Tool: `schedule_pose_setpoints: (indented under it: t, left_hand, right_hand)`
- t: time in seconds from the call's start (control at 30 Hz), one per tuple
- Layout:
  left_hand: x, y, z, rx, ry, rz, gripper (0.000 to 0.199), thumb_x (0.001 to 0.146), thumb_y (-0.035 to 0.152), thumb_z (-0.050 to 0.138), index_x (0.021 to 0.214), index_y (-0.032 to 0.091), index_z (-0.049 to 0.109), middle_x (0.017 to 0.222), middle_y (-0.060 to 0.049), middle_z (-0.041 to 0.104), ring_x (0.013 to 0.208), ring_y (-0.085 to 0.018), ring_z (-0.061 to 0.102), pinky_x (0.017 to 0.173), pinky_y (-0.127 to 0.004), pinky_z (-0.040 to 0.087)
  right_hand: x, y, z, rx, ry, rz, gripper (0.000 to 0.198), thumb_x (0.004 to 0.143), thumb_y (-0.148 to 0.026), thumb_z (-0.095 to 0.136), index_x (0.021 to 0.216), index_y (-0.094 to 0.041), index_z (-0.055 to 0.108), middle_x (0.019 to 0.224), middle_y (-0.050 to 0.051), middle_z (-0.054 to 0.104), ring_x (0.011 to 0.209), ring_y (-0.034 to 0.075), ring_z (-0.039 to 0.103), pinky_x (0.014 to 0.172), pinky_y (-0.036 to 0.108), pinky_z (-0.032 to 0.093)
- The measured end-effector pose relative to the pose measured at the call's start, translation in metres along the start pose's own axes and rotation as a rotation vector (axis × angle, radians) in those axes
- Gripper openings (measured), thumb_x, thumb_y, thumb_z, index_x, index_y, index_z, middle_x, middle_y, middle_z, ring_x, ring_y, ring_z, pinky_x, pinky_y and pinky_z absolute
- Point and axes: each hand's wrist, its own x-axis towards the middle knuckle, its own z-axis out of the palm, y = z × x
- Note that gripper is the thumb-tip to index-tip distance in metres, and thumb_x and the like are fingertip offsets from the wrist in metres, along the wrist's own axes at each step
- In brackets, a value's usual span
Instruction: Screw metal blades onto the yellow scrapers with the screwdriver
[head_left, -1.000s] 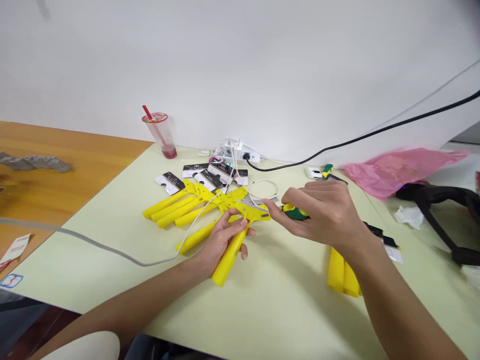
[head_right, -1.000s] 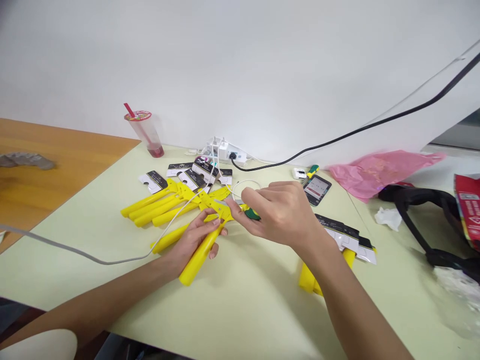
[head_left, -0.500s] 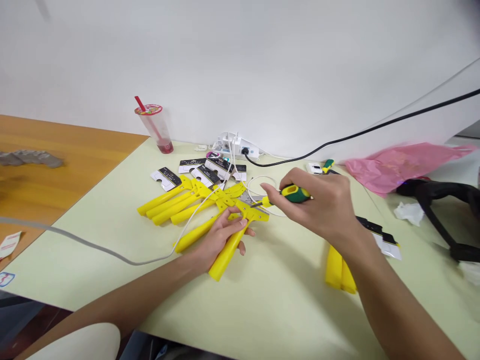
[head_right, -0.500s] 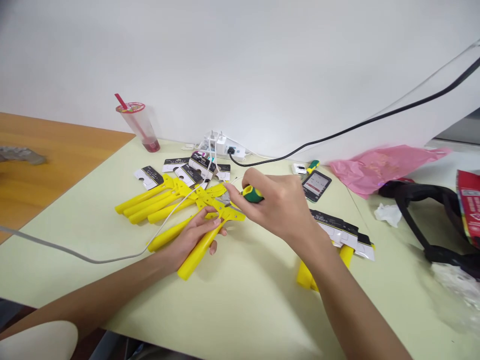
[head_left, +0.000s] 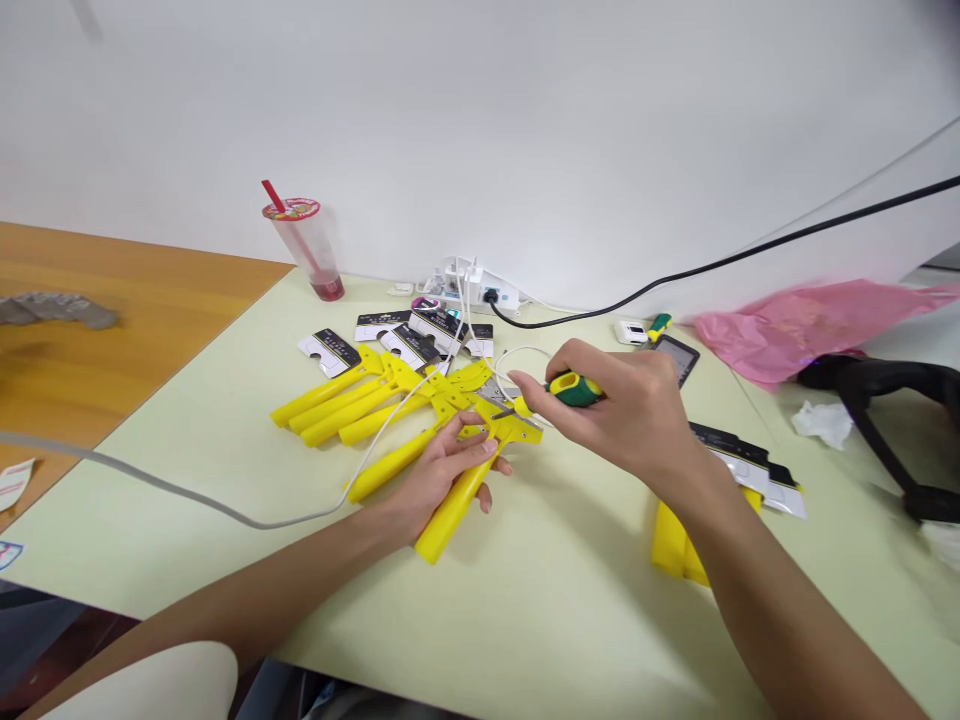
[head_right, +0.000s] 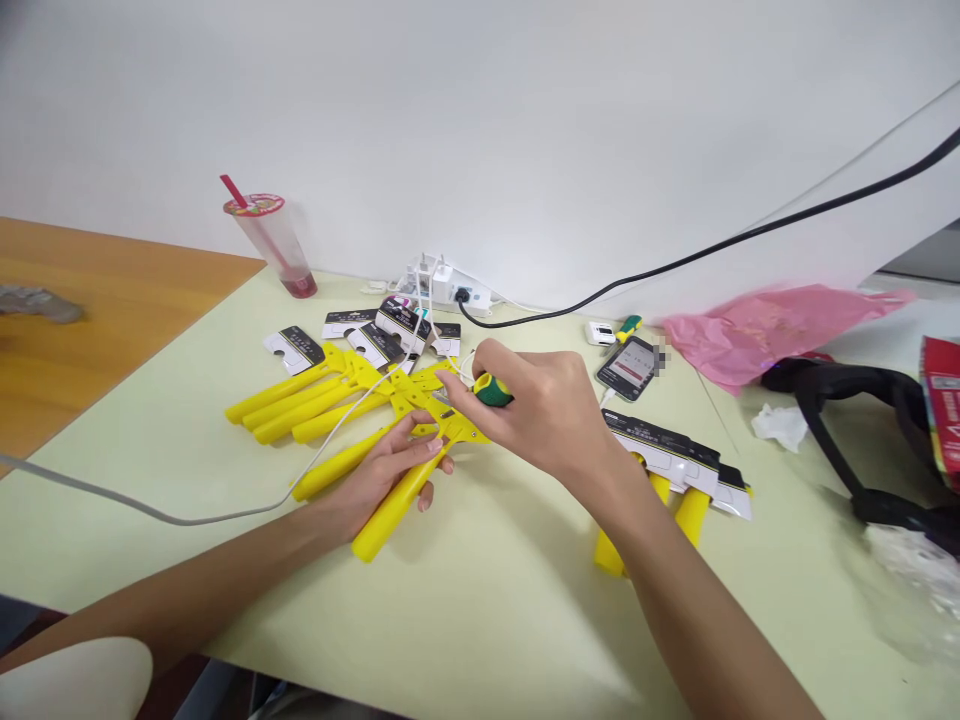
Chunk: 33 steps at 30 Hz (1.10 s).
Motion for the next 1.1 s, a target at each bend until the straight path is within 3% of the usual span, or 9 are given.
schedule_pose_setpoints:
  t: [0.27, 0.4, 0.53, 0.63, 0.77, 0.9, 0.97, 1.1]
  left_hand:
    - [0.0, -0.001, 0.0, 0.007, 0.004, 0.0, 0.059, 0.085, 0.044, 0.096, 0.12, 0.026, 0.052, 0.111, -0.008, 0.072, 0.1, -0.027, 0.078, 0.051, -0.024, 0.059]
    - [0.0, -0.002, 0.0, 0.0, 0.021, -0.015, 0.056, 0.085, 0.043, 0.095, 0.118, 0.025, 0.054, 0.116, -0.009, 0.072, 0.104, -0.027, 0.078, 0.051, -0.024, 0.058]
    - [0.002, -0.002, 0.0, -0.025, 0.072, -0.041, 0.054, 0.084, 0.038, 0.096, 0.117, 0.025, 0.054, 0.12, -0.01, 0.071, 0.11, -0.027, 0.078, 0.051, -0.022, 0.057]
    - [0.003, -0.002, 0.0, -0.038, 0.077, -0.047, 0.056, 0.083, 0.036, 0.096, 0.118, 0.025, 0.054, 0.12, -0.011, 0.072, 0.109, -0.027, 0.078, 0.052, -0.022, 0.057]
    - [0.004, -0.001, 0.0, -0.023, 0.076, -0.056, 0.059, 0.082, 0.037, 0.096, 0.119, 0.025, 0.052, 0.113, -0.01, 0.074, 0.102, -0.025, 0.078, 0.055, -0.023, 0.058]
    - [0.003, 0.0, -0.001, -0.004, 0.069, -0.042, 0.059, 0.083, 0.038, 0.096, 0.121, 0.025, 0.053, 0.112, -0.009, 0.073, 0.1, -0.024, 0.077, 0.056, -0.023, 0.058]
    - [0.002, 0.0, -0.002, 0.006, 0.057, -0.034, 0.059, 0.083, 0.039, 0.096, 0.12, 0.025, 0.053, 0.113, -0.009, 0.073, 0.1, -0.023, 0.076, 0.056, -0.023, 0.058]
    - [0.001, 0.0, 0.0, 0.012, 0.048, -0.02, 0.061, 0.082, 0.039, 0.097, 0.12, 0.025, 0.051, 0.116, -0.008, 0.072, 0.096, -0.021, 0.076, 0.056, -0.024, 0.058]
  right_hand:
    - [0.0, 0.0, 0.001, -0.026, 0.029, 0.061, 0.046, 0.105, -0.058, 0.072, 0.078, -0.024, 0.059, 0.046, -0.007, 0.048, 0.043, 0.011, 0.045, 0.051, 0.028, 0.029]
    - [0.002, 0.001, -0.001, 0.005, -0.116, 0.123, 0.043, 0.105, -0.06, 0.07, 0.085, -0.024, 0.059, 0.05, -0.006, 0.051, 0.045, 0.013, 0.047, 0.054, 0.028, 0.031]
    - [0.003, 0.002, -0.008, 0.108, -0.321, 0.139, 0.023, 0.105, -0.045, 0.066, 0.109, -0.024, 0.06, 0.093, 0.004, 0.075, 0.064, 0.018, 0.062, 0.063, 0.03, 0.042]
    - [0.004, 0.001, -0.015, 0.295, -0.421, 0.104, 0.028, 0.099, -0.028, 0.064, 0.126, -0.025, 0.056, 0.126, 0.011, 0.075, 0.091, 0.024, 0.072, 0.076, 0.035, 0.054]
    - [0.005, -0.002, -0.017, 0.471, -0.494, 0.078, 0.024, 0.105, -0.021, 0.058, 0.128, -0.027, 0.06, 0.131, 0.009, 0.076, 0.111, 0.026, 0.075, 0.091, 0.038, 0.059]
    - [0.007, 0.001, -0.017, 0.477, -0.515, 0.084, 0.013, 0.111, -0.031, 0.061, 0.122, -0.027, 0.066, 0.122, 0.007, 0.081, 0.101, 0.024, 0.078, 0.084, 0.034, 0.059]
    - [0.006, 0.004, -0.017, 0.458, -0.501, 0.087, 0.017, 0.112, -0.039, 0.063, 0.122, -0.026, 0.068, 0.119, 0.008, 0.082, 0.091, 0.022, 0.078, 0.078, 0.031, 0.056]
    - [0.003, 0.011, -0.015, 0.368, -0.466, 0.113, 0.032, 0.111, -0.056, 0.066, 0.12, -0.026, 0.069, 0.096, 0.002, 0.081, 0.053, 0.013, 0.058, 0.059, 0.027, 0.044]
